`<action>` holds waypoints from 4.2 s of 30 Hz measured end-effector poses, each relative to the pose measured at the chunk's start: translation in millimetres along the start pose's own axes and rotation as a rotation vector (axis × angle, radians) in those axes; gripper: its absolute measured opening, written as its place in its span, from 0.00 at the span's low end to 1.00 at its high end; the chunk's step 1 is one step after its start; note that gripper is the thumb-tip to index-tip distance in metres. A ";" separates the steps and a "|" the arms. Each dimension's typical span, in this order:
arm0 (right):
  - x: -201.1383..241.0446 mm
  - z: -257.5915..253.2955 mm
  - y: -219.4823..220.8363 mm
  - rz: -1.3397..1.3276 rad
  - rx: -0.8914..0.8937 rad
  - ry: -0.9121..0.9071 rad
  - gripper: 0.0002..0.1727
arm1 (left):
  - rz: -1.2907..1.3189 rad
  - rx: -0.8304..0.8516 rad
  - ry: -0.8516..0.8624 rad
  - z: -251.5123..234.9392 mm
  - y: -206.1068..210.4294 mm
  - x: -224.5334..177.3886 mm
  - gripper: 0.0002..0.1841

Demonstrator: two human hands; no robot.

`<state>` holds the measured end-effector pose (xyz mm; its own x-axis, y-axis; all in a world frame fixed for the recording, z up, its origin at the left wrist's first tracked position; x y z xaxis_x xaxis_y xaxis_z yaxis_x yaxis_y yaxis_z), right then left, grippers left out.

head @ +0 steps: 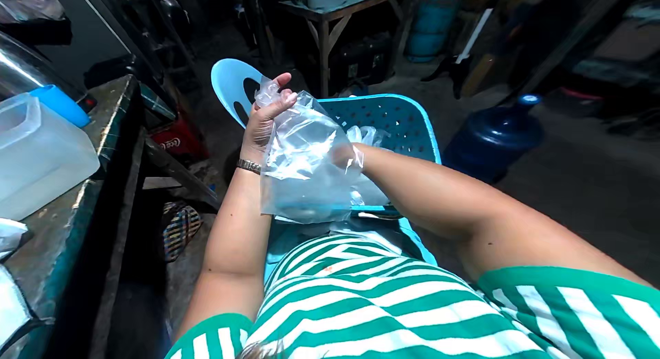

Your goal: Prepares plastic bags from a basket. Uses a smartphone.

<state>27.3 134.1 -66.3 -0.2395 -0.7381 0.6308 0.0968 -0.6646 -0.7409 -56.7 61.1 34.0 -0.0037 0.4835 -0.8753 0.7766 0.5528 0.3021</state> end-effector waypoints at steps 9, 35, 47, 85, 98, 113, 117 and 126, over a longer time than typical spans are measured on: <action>16.7 -8.0 -70.6 0.211 -0.164 -0.179 0.24 | 0.068 0.068 -0.040 -9.0 -0.4 3.3 0.31; 2.5 12.8 -114.0 -1.173 -0.510 -0.377 0.11 | -0.080 0.308 -0.029 7.2 27.5 9.2 0.14; 30.2 19.7 -90.2 -0.882 -0.023 -0.590 0.17 | 0.187 0.166 -0.167 4.6 18.0 12.8 0.22; -17.1 -1.9 -97.5 -0.038 -0.283 -0.074 0.16 | -0.068 -0.273 0.024 -12.9 -19.9 0.8 0.15; 15.3 27.3 -128.0 -0.449 -0.706 -0.509 0.18 | -0.081 0.054 -0.130 -8.9 13.1 21.9 0.26; 3.5 12.8 -122.6 -0.610 -0.631 -0.372 0.04 | -0.162 0.208 -0.071 1.8 19.1 17.1 0.09; 0.7 13.2 -117.3 -1.177 -0.509 -0.378 0.06 | -0.266 0.380 -0.173 7.9 29.4 28.0 0.06; 33.1 18.6 -76.6 -0.763 0.053 -0.544 0.09 | 0.095 0.142 -0.237 -1.9 13.8 28.2 0.21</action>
<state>30.0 158.4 15.6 0.2272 -0.0444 0.9728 0.1472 -0.9859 -0.0793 -47.2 83.6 14.2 0.2075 0.3472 -0.9145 0.8470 0.4040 0.3456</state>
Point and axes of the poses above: each hand's wrist, its own z-axis away from the middle knuckle, its own y-axis out of the palm, x = y × z, the point moved 9 cm from there along -z, towards the middle knuckle
